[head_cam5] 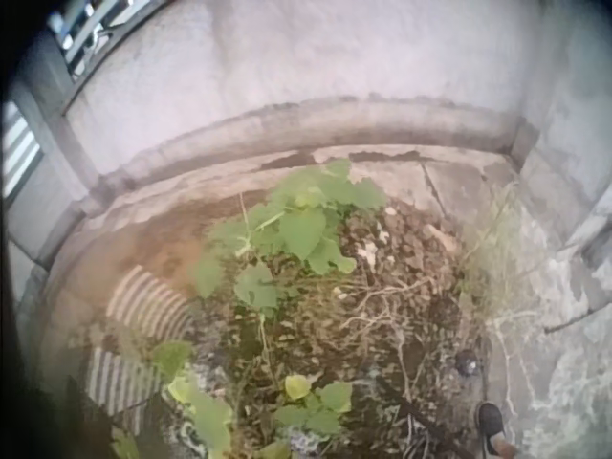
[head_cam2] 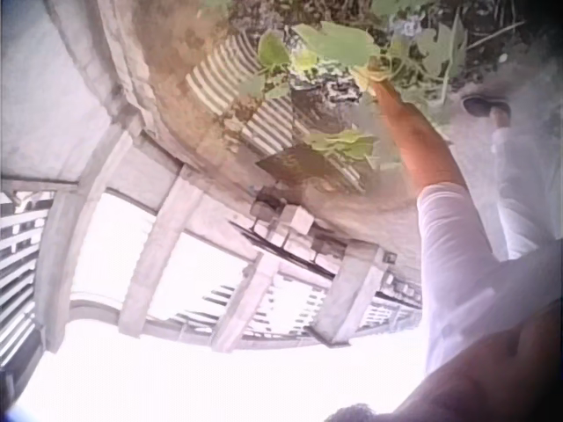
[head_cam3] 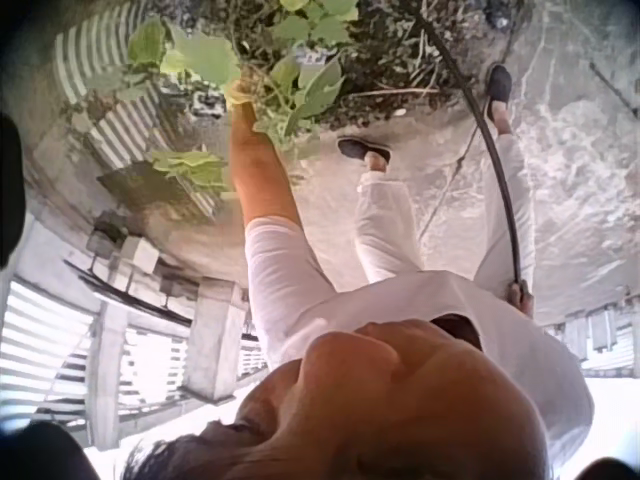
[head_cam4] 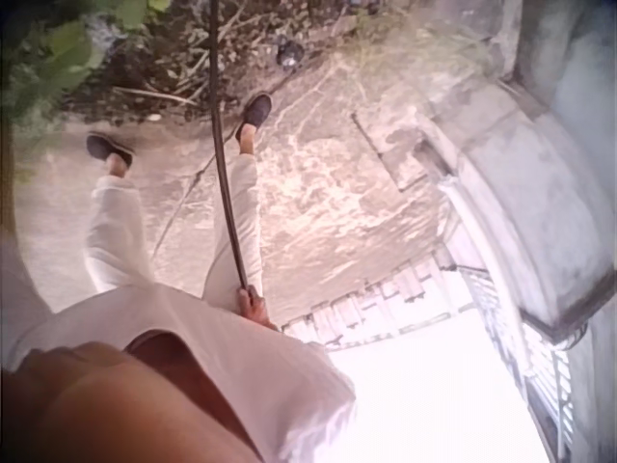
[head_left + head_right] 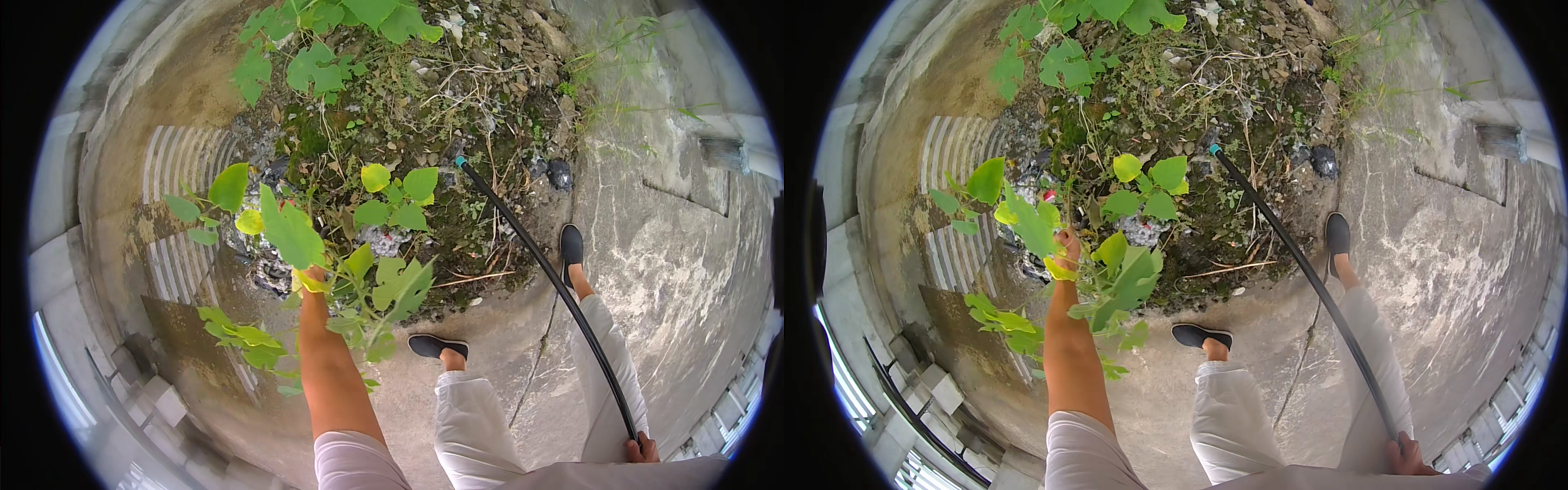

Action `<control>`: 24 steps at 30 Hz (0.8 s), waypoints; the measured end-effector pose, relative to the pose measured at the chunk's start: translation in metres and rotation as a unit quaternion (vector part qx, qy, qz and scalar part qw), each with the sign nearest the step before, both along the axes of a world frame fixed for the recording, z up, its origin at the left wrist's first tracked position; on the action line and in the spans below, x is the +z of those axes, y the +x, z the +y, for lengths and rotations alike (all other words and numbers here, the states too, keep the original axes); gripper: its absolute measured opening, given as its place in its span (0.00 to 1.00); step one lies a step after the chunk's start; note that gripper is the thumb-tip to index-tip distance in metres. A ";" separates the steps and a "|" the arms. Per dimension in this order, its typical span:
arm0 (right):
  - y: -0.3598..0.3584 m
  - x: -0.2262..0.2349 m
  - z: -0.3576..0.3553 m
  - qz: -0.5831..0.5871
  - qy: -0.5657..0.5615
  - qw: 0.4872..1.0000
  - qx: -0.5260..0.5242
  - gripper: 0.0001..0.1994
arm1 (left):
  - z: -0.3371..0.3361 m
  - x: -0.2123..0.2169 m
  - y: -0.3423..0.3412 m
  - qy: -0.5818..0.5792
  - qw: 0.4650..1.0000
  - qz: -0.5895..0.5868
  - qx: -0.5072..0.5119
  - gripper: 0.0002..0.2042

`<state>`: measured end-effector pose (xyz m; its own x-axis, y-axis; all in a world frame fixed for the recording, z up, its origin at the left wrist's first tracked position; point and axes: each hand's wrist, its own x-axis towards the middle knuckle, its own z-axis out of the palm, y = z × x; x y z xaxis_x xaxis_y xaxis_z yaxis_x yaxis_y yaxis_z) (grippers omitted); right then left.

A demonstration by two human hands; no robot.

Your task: The person uses a long-handled scraper to remove weeds and debris from cracks and crevices on a concrete rooftop. They pull out plants by hand and scrape along seams and edges, moving around the area to clear multiple spots.

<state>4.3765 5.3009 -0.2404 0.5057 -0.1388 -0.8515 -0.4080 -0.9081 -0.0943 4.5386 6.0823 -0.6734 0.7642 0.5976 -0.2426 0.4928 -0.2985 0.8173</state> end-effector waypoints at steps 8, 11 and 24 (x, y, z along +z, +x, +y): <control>0.004 0.005 -0.033 0.105 0.010 0.991 -0.087 0.19 | -0.169 0.060 0.094 -0.137 0.958 0.118 0.225 0.22; 0.019 0.006 -0.031 0.128 0.014 0.986 -0.102 0.21 | -0.171 0.101 0.081 -0.026 0.973 0.165 0.159 0.22; 0.059 0.026 -0.030 0.133 0.015 0.989 -0.070 0.22 | -0.237 0.181 0.033 -0.114 0.954 0.172 0.219 0.22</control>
<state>4.4358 5.2707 -0.2147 0.2419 -0.1637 -0.9564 -0.5432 -0.8396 0.0063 4.5718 5.8452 -0.4920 0.3062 0.7431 -0.5951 0.7797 0.1629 0.6046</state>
